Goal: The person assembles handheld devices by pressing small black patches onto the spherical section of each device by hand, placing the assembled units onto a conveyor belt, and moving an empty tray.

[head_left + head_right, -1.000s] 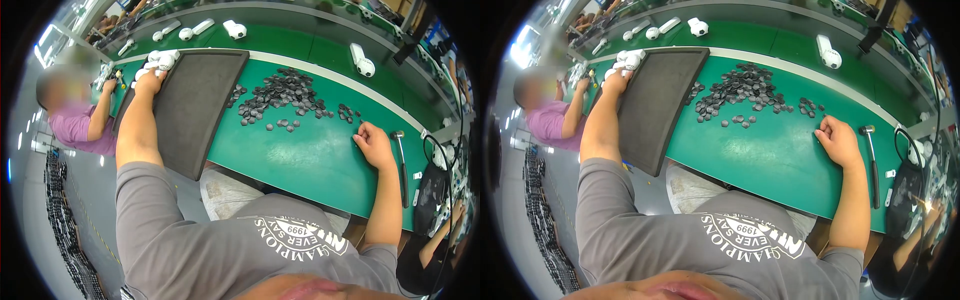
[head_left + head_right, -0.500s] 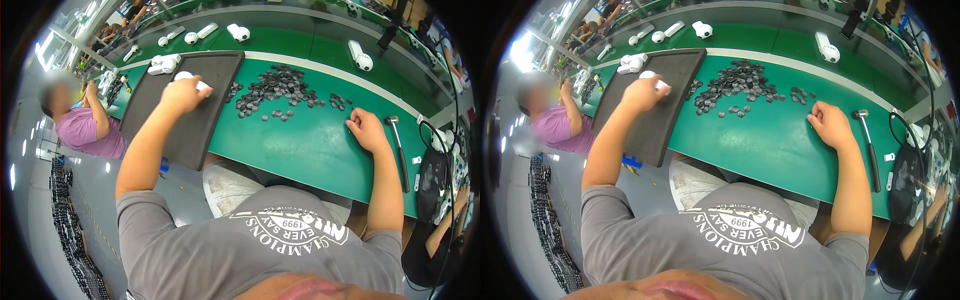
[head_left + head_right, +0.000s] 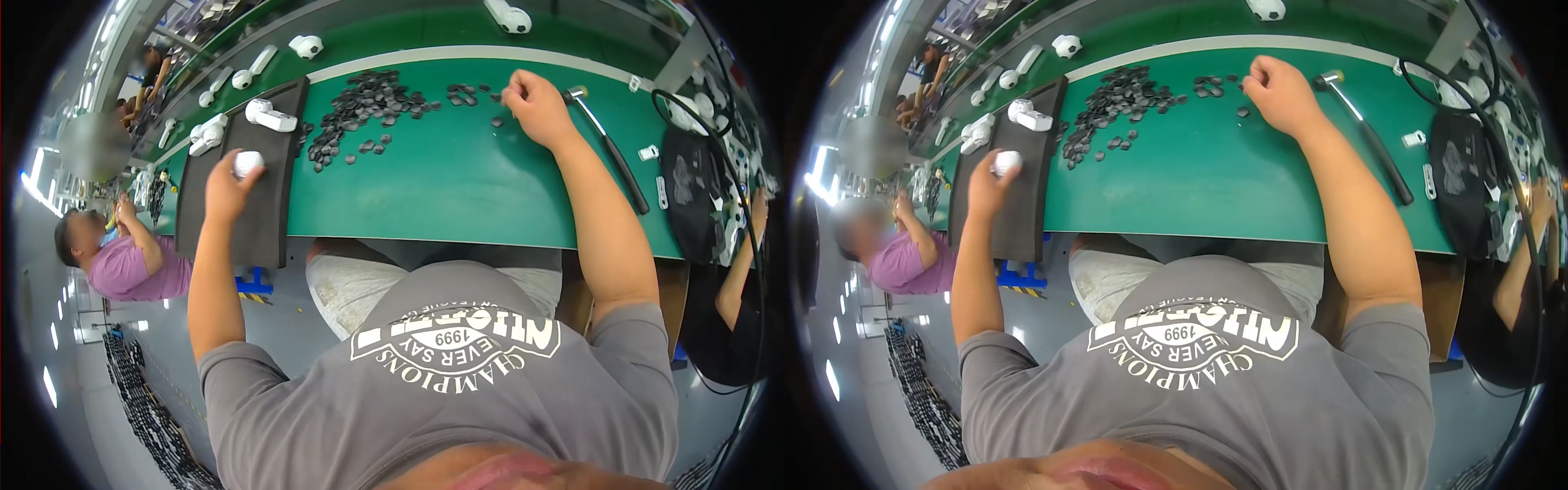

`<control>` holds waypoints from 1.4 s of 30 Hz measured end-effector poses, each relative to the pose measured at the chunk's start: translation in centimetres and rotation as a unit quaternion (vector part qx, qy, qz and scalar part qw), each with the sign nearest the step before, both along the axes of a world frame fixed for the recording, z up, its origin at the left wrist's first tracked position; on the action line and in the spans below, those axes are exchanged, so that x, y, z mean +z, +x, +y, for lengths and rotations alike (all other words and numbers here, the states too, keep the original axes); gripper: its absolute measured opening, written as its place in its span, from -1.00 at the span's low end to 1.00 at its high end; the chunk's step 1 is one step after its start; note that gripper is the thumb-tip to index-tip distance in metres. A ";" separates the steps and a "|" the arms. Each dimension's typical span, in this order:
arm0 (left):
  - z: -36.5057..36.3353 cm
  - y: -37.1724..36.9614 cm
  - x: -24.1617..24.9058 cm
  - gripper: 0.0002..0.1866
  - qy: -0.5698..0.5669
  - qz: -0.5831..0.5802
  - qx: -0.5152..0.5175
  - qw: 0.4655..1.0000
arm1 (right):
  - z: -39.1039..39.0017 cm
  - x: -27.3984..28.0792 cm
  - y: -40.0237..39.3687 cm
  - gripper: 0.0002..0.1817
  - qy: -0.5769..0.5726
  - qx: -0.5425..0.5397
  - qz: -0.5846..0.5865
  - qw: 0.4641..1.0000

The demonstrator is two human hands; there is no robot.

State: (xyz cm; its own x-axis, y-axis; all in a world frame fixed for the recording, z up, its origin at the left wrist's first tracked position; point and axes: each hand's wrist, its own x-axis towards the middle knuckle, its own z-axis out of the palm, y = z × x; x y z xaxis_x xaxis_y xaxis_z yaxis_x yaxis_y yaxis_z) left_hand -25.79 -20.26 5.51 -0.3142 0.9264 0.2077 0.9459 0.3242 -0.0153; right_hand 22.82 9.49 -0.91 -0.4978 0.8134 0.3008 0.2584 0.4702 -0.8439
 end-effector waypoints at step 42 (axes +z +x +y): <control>18.8 27.0 -4.2 -0.34 0.023 -0.867 -0.153 0.474 | -3.8 3.7 -1.1 -0.87 0.071 0.002 0.140 0.988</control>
